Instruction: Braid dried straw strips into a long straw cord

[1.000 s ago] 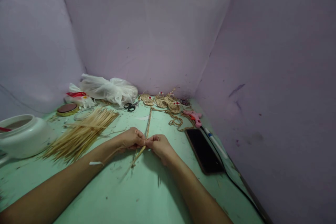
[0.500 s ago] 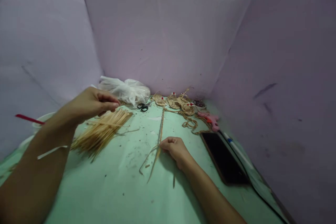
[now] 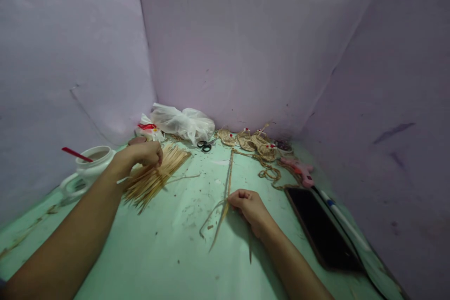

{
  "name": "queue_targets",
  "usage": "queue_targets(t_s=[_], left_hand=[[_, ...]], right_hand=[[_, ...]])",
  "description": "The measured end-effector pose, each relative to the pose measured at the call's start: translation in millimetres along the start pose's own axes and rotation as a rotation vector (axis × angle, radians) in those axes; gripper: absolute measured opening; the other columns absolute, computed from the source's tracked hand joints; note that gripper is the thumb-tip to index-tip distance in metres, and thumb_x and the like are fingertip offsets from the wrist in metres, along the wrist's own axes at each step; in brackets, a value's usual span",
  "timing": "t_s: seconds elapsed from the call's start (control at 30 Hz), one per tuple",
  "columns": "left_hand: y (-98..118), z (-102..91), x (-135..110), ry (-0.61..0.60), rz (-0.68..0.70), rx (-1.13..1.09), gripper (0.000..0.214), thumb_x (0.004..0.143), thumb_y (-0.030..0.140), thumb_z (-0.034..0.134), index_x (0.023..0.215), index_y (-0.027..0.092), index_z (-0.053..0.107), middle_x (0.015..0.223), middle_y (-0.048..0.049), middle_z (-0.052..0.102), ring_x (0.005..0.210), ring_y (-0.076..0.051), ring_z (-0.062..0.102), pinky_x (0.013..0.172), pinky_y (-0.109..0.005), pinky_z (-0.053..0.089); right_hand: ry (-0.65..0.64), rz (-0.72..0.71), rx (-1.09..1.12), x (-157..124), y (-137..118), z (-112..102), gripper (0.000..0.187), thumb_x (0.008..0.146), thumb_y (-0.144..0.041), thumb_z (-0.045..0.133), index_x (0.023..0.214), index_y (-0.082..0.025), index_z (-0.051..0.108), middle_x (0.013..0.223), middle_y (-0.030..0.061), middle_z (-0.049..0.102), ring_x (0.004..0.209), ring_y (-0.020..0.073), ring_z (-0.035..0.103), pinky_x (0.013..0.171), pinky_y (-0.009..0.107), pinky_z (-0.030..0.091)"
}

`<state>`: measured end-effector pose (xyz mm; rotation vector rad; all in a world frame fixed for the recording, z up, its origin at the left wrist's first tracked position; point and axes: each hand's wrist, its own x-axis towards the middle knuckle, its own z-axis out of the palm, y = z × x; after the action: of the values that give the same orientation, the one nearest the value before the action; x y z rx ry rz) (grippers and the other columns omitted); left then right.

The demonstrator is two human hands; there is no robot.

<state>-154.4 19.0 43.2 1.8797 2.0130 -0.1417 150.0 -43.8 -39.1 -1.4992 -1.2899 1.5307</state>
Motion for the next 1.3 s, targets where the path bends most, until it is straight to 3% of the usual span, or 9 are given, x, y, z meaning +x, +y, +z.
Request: queue_targets(t_s=[0.23, 0.43, 0.63, 0.73, 0.83, 0.9, 1.03, 1.17, 1.3], left_hand=[[-2.4, 0.5, -10.3, -0.060, -0.127, -0.125, 0.007, 0.048, 0.015, 0.055, 0.055, 0.013, 0.058, 0.039, -0.0036, 0.049, 0.041, -0.017, 0.048, 0.045, -0.027, 0.036], [5.1, -18.0, -21.7, 0.139, -0.174, 0.042, 0.007, 0.049, 0.010, 0.051, 0.042, 0.012, 0.050, 0.040, -0.0065, 0.050, 0.044, -0.015, 0.049, 0.046, -0.023, 0.034], [38.6, -33.4, -63.0, 0.314, 0.207, 0.010, 0.012, 0.058, 0.014, 0.048, 0.047, 0.014, 0.052, 0.045, 0.0001, 0.046, 0.045, -0.008, 0.041, 0.045, -0.019, 0.027], [58.0, -24.5, -76.3, 0.009, 0.401, -0.040, 0.014, 0.062, 0.024, 0.051, 0.057, 0.015, 0.061, 0.048, 0.0010, 0.051, 0.045, -0.008, 0.044, 0.046, -0.018, 0.029], [67.1, -11.2, -71.1, -0.284, 0.427, -0.052, 0.031, 0.059, 0.034, 0.057, 0.084, 0.019, 0.066, 0.053, 0.0006, 0.057, 0.042, -0.010, 0.047, 0.045, -0.020, 0.032], [68.9, -3.3, -60.1, -0.268, 0.406, -0.050, 0.041, 0.055, 0.035, 0.060, 0.093, 0.019, 0.065, 0.053, 0.0002, 0.058, 0.041, -0.011, 0.048, 0.045, -0.020, 0.033], [80.6, 15.4, -40.6, -0.075, 0.346, 0.016, 0.021, 0.055, 0.029, 0.056, 0.066, 0.015, 0.066, 0.050, -0.0034, 0.057, 0.042, -0.012, 0.049, 0.045, -0.021, 0.034], [106.9, 46.3, -34.9, -0.164, 0.329, 0.180, 0.017, 0.052, 0.026, 0.055, 0.059, 0.013, 0.063, 0.052, -0.0079, 0.059, 0.045, -0.016, 0.052, 0.046, -0.024, 0.037], [122.3, 68.4, -32.1, 0.035, 0.363, 0.242, 0.016, 0.049, 0.018, 0.052, 0.061, 0.014, 0.063, 0.063, -0.0105, 0.062, 0.057, -0.018, 0.055, 0.051, -0.025, 0.038]], right_hand=[[-0.003, 0.000, -0.002, -0.8, -0.2, 0.0, 0.015, 0.058, -0.028, 0.058, 0.057, -0.015, 0.050, 0.044, -0.0059, 0.040, 0.034, 0.0024, 0.020, 0.036, 0.022, 0.008], [-0.013, -0.002, -0.005, -0.4, -0.6, -0.5, 0.016, 0.058, -0.029, 0.059, 0.056, -0.015, 0.050, 0.043, -0.0062, 0.040, 0.034, 0.0022, 0.020, 0.036, 0.021, 0.008], [-0.002, -0.014, -0.025, -0.8, -1.6, 0.1, 0.016, 0.059, -0.027, 0.058, 0.055, -0.015, 0.049, 0.043, -0.0060, 0.040, 0.032, 0.0017, 0.020, 0.036, 0.021, 0.009], [0.005, -0.019, -0.035, -1.6, -2.7, 0.3, 0.015, 0.060, -0.026, 0.057, 0.055, -0.015, 0.050, 0.042, -0.0060, 0.040, 0.032, 0.0016, 0.021, 0.035, 0.021, 0.010], [0.003, -0.015, -0.024, -1.1, -2.2, 0.0, 0.014, 0.060, -0.026, 0.057, 0.055, -0.015, 0.049, 0.041, -0.0065, 0.040, 0.031, 0.0017, 0.021, 0.035, 0.021, 0.009], [0.001, -0.013, -0.013, -0.1, -1.1, -0.4, 0.014, 0.060, -0.026, 0.057, 0.056, -0.015, 0.049, 0.041, -0.0066, 0.040, 0.031, 0.0020, 0.021, 0.035, 0.021, 0.009], [-0.008, -0.022, -0.012, 1.6, 0.5, -1.2, 0.013, 0.059, -0.025, 0.058, 0.056, -0.015, 0.050, 0.043, -0.0056, 0.043, 0.032, 0.0019, 0.020, 0.036, 0.022, 0.007], [-0.001, -0.023, -0.003, 1.2, -0.9, -1.2, 0.011, 0.058, -0.022, 0.058, 0.057, -0.014, 0.052, 0.044, -0.0053, 0.045, 0.032, 0.0018, 0.021, 0.036, 0.021, 0.007], [-0.007, -0.024, 0.018, 1.2, -2.1, -1.9, 0.009, 0.058, -0.021, 0.058, 0.058, -0.013, 0.053, 0.044, -0.0051, 0.046, 0.032, 0.0017, 0.022, 0.036, 0.021, 0.008]])
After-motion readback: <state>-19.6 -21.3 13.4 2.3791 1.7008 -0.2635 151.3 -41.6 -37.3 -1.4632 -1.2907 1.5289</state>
